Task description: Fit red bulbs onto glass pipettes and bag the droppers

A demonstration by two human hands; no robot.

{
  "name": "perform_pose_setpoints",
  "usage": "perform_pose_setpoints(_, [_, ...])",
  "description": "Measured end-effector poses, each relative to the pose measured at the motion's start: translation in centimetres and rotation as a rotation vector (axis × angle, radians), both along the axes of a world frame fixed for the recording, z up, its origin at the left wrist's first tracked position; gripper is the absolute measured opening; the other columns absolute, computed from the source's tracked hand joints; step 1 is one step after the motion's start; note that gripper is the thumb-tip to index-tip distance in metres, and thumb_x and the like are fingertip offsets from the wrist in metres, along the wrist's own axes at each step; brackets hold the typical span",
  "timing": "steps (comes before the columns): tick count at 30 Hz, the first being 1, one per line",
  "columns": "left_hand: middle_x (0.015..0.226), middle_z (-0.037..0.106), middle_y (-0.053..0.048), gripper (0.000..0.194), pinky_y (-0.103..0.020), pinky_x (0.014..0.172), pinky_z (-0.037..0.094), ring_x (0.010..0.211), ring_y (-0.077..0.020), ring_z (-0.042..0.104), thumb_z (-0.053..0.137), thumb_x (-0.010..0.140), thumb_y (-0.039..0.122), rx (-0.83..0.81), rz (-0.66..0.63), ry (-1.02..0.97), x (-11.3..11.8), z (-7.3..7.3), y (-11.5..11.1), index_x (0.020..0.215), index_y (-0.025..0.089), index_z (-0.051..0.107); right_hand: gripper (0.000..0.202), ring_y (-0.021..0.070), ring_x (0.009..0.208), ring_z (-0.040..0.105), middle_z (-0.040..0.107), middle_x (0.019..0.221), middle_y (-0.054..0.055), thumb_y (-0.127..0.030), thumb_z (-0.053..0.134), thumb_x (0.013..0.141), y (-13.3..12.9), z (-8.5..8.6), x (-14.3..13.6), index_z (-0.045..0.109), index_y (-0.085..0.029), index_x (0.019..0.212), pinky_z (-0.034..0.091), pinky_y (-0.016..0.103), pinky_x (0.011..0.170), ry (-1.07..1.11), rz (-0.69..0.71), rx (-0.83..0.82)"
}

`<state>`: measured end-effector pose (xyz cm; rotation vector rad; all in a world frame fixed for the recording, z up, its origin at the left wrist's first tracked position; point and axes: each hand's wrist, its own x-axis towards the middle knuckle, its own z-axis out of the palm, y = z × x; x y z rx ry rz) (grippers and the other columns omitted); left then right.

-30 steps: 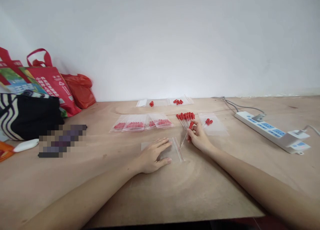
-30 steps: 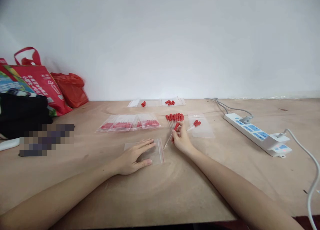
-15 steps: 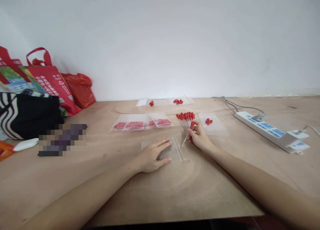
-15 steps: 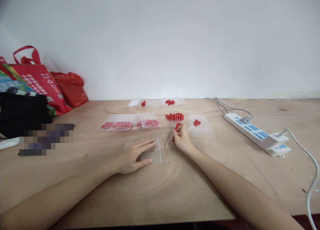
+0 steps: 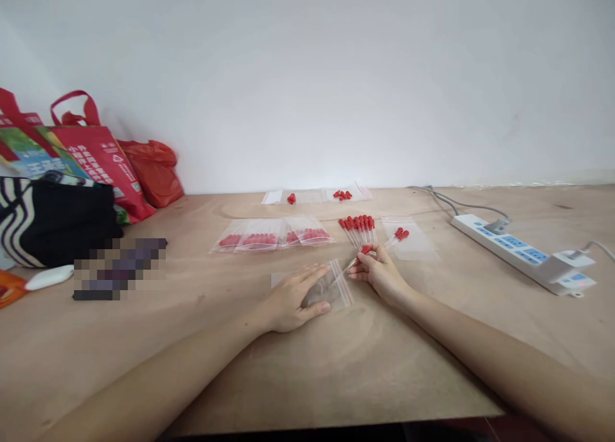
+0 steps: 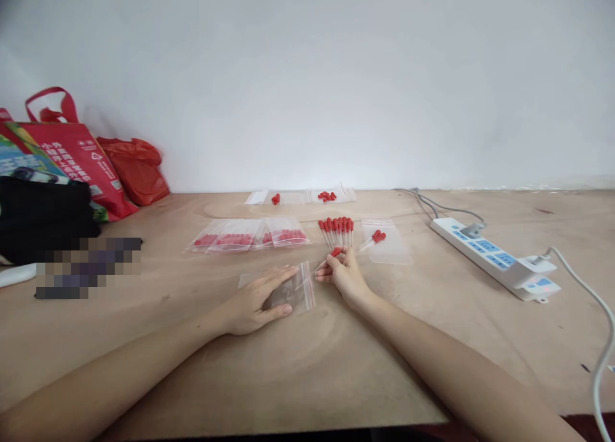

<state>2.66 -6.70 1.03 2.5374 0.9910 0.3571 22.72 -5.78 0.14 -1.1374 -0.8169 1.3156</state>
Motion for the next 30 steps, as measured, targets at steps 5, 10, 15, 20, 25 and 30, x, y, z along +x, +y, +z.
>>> perform_pose_setpoints(5, [0.137, 0.030, -0.005, 0.059, -0.040, 0.101, 0.027, 0.126, -0.0225, 0.026, 0.045, 0.082, 0.040, -0.011, 0.013, -0.031, 0.0, -0.1, 0.0, 0.133, 0.024, 0.020, 0.016, 0.0100, 0.050, 0.059, 0.056, 0.054, -0.005, -0.010, 0.042, 0.077, -0.7, 0.0, -0.5, 0.032, -0.021, 0.077, 0.050, 0.024, 0.052, 0.082, 0.057, -0.047])
perform_pose_setpoints(10, [0.136, 0.033, -0.007, 0.058, -0.039, 0.100, 0.029, 0.124, -0.0222, 0.029, 0.046, 0.082, 0.038, 0.005, 0.019, -0.063, -0.1, -0.3, 0.1, 0.133, 0.022, 0.022, 0.020, 0.0095, 0.047, 0.058, 0.061, 0.062, -0.002, -0.012, 0.054, 0.071, -1.0, 0.0, -0.2, 0.036, -0.020, 0.075, 0.047, 0.020, 0.044, 0.024, 0.260, -0.073])
perform_pose_setpoints(15, [0.131, 0.039, -0.007, 0.055, -0.038, 0.095, 0.034, 0.119, -0.0217, 0.037, 0.044, 0.083, 0.036, 0.047, 0.023, -0.091, -0.1, -0.3, 0.1, 0.132, 0.024, 0.023, 0.024, 0.0065, 0.038, 0.054, 0.062, 0.065, -0.001, -0.021, 0.066, 0.063, -0.4, 0.0, 0.9, 0.044, -0.016, 0.073, 0.027, 0.012, 0.027, -0.098, 0.544, -0.098])
perform_pose_setpoints(20, [0.109, 0.054, -0.007, 0.046, -0.033, 0.082, 0.043, 0.097, -0.0196, 0.053, 0.050, 0.079, 0.036, 0.174, 0.043, -0.150, 0.1, -0.6, 0.3, 0.121, 0.021, 0.041, 0.024, 0.0023, 0.035, 0.048, 0.060, 0.062, -0.002, -0.024, 0.070, 0.059, 0.0, -0.1, 1.4, 0.057, -0.013, 0.076, 0.021, 0.012, 0.027, -0.152, 0.676, -0.105])
perform_pose_setpoints(25, [0.106, 0.060, -0.005, 0.046, -0.032, 0.081, 0.044, 0.095, -0.0193, 0.057, 0.050, 0.080, 0.034, 0.118, -0.016, -0.125, -0.8, 0.1, 0.5, 0.123, 0.023, 0.039, 0.030, 0.0033, 0.038, 0.048, 0.058, 0.057, -0.002, -0.027, 0.064, 0.067, 0.1, 0.0, 1.9, 0.061, -0.013, 0.094, 0.024, 0.013, 0.029, -0.170, 0.781, -0.074])
perform_pose_setpoints(30, [0.127, 0.046, -0.004, 0.054, -0.040, 0.095, 0.034, 0.118, -0.0228, 0.040, 0.050, 0.080, 0.035, -0.008, -0.146, 0.019, -2.5, 1.1, 0.4, 0.130, 0.027, 0.030, 0.052, 0.0038, 0.046, 0.054, 0.060, 0.098, 0.007, -0.019, 0.065, 0.064, 0.1, -0.3, 2.3, 0.050, -0.019, 0.113, 0.027, 0.013, 0.031, -0.171, 0.789, -0.044])
